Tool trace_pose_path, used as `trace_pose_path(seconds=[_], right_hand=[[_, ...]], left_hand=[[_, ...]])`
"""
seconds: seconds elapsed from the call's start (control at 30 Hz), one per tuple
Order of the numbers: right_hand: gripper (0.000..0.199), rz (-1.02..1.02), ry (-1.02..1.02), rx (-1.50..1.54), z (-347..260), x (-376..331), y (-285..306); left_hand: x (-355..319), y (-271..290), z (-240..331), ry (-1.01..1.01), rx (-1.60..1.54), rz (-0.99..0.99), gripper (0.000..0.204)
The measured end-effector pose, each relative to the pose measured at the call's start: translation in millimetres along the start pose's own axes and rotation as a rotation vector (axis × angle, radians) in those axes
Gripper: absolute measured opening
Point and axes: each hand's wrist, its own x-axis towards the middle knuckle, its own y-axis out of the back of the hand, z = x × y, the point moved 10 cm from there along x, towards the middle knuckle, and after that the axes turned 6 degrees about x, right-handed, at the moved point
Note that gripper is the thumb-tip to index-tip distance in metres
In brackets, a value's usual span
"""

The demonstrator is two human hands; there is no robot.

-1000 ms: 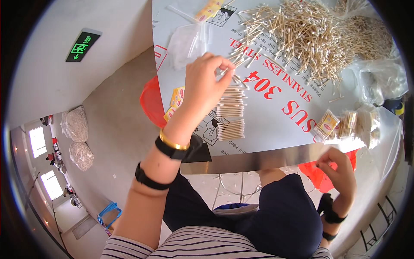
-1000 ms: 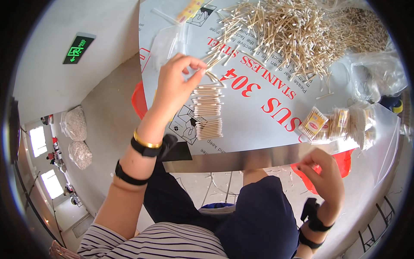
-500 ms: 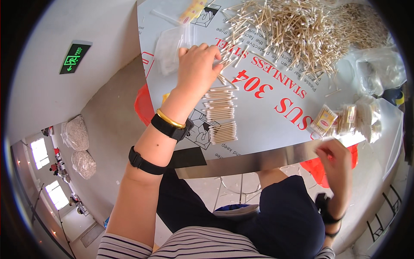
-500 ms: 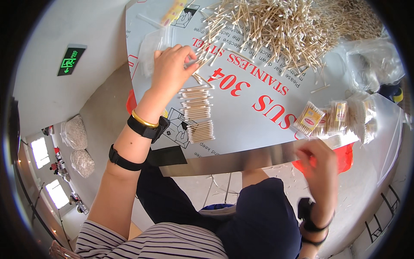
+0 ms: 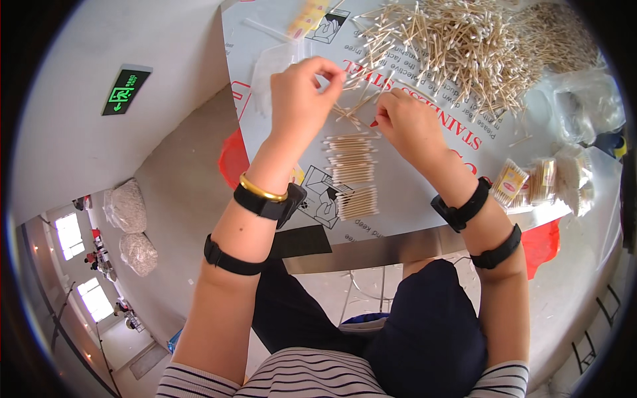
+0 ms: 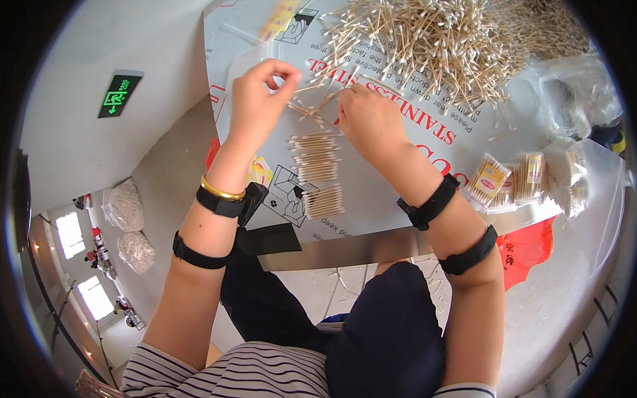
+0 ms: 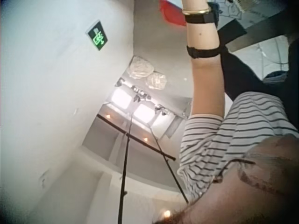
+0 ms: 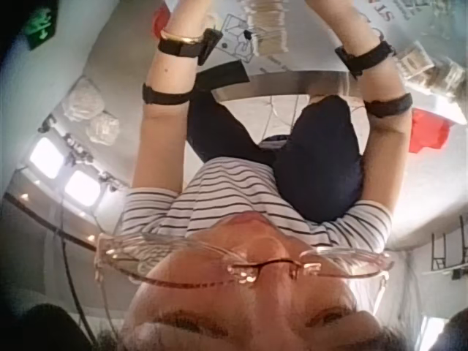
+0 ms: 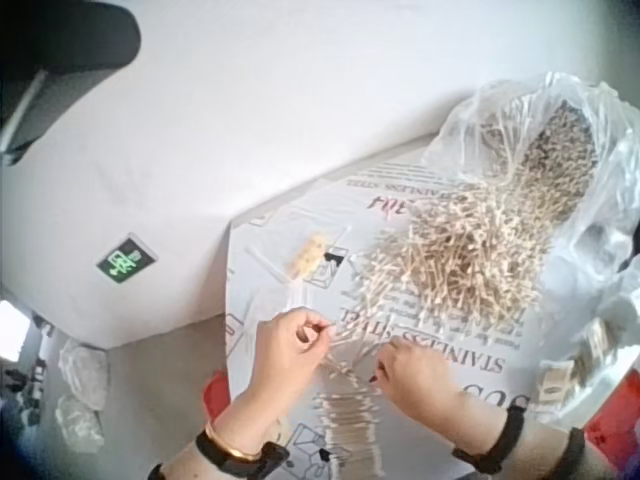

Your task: The person packs a bundle of cotton swabs into a plastic bag and sets it aside. They then gather loose cotton swabs from a pile and arrange them into a neat row on the table.

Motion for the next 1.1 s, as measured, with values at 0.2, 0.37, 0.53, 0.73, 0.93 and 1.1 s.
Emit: trace_pose_path(seconds=[0.2, 0.37, 0.53, 0.73, 0.93, 1.1], right_hand=[[0.009, -0.053, -0.076, 0.092, 6.7, -4.4, 2.2], [0.006, -0.066, -0.006, 0.0, 2.9, -3.7, -2.6], [0.008, -0.051, -0.063, 0.103, 5.5, -6.7, 2.3], [0.01, -0.059, -0.077, 0.068, 7.9, -3.9, 4.0], [0.008, -0.195, -0.248, 0.687, 5.1, -23.2, 2.3], [0.013, -0.352, -0.441, 1.092, -9.6, -55.6, -9.3]], left_hand=[[-21.7, 27.4, -27.6, 0.219, -0.671, 0.095, 0.019], [-60.7, -1.9, -29.1, 0.379, -0.904, -0.009, 0.027], [-90.7, -19.7, -30.3, 0.426, -0.941, -0.049, 0.033], [-116.0, -44.3, -31.7, 0.519, -0.995, -0.103, 0.036], [-130.1, -60.5, -22.1, 0.589, -1.077, -0.113, 0.037], [-123.3, -49.2, 11.5, 0.325, -0.773, -0.053, 0.028]])
